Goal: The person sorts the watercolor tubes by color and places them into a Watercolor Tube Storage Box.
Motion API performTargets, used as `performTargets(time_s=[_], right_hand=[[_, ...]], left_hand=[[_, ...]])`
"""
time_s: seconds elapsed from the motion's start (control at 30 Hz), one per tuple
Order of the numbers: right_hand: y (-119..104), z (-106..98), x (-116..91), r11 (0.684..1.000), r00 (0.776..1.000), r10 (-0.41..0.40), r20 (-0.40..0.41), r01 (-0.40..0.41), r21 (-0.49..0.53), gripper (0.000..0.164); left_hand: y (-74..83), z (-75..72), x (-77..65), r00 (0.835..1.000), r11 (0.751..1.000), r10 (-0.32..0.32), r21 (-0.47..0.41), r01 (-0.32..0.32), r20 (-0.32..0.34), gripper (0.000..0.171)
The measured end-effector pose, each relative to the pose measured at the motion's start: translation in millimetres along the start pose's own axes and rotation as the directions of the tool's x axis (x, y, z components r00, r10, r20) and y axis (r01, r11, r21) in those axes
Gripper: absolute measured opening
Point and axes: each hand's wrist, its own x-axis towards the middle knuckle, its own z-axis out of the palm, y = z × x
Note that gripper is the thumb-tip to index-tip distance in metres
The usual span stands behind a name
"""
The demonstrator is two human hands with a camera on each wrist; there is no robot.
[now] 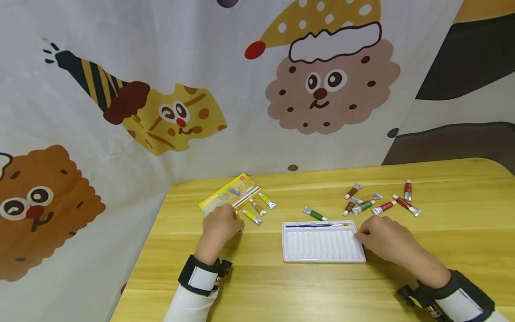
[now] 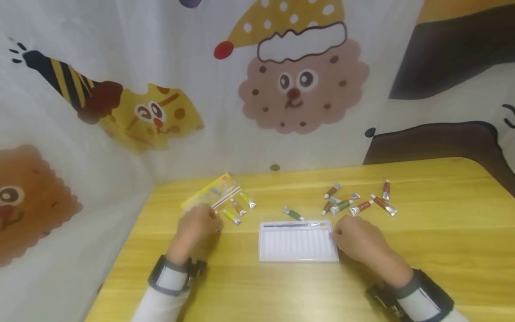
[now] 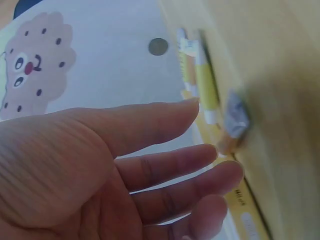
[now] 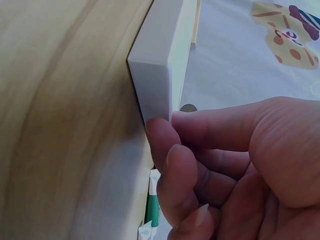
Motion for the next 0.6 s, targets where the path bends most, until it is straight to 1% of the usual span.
performTargets(time_s=[0.13,0.3,0.33,0.47,0.57,0.6], right_hand=[[0,1,0,1.0,1.0,-0.004,-0.004,0.004,-0.001,0.021],[-1,1,0,1.0,1.0,-0.012,-0.009,0.012,-0.008,0.02],[-1,1,0,1.0,1.0,-0.013,-0.012,0.013,-0.009,0.019],[-1,1,0,1.0,1.0,-0.012,-0.016,0.012,-0.008,0.015],[-1,1,0,1.0,1.0,-0.008,-0.011,0.008,-0.007,0.014],[-1,1,0,1.0,1.0,-0.007,-0.009,0.007,-0.006,0.014]], left_hand=[[-1.0,3.5,2.3,1.0,1.0,-0.008,0.023,0.008,-0.001,0.031],[-2.8,8.0,6.0,1.0,0.998,0.012,0.056,-0.011,-0.022,0.011],[-3.2,8.7,6.7,0.999,0.998,0.019,0.058,-0.017,-0.027,0.01],[-3.8,10.4,7.5,0.998,0.998,0.049,0.053,-0.047,-0.042,0.019],[-3.8,10.9,7.8,0.994,0.996,0.084,0.031,-0.082,-0.073,0.022],[-3.7,11.1,8.1,0.992,0.996,0.092,0.024,-0.09,-0.091,0.021]])
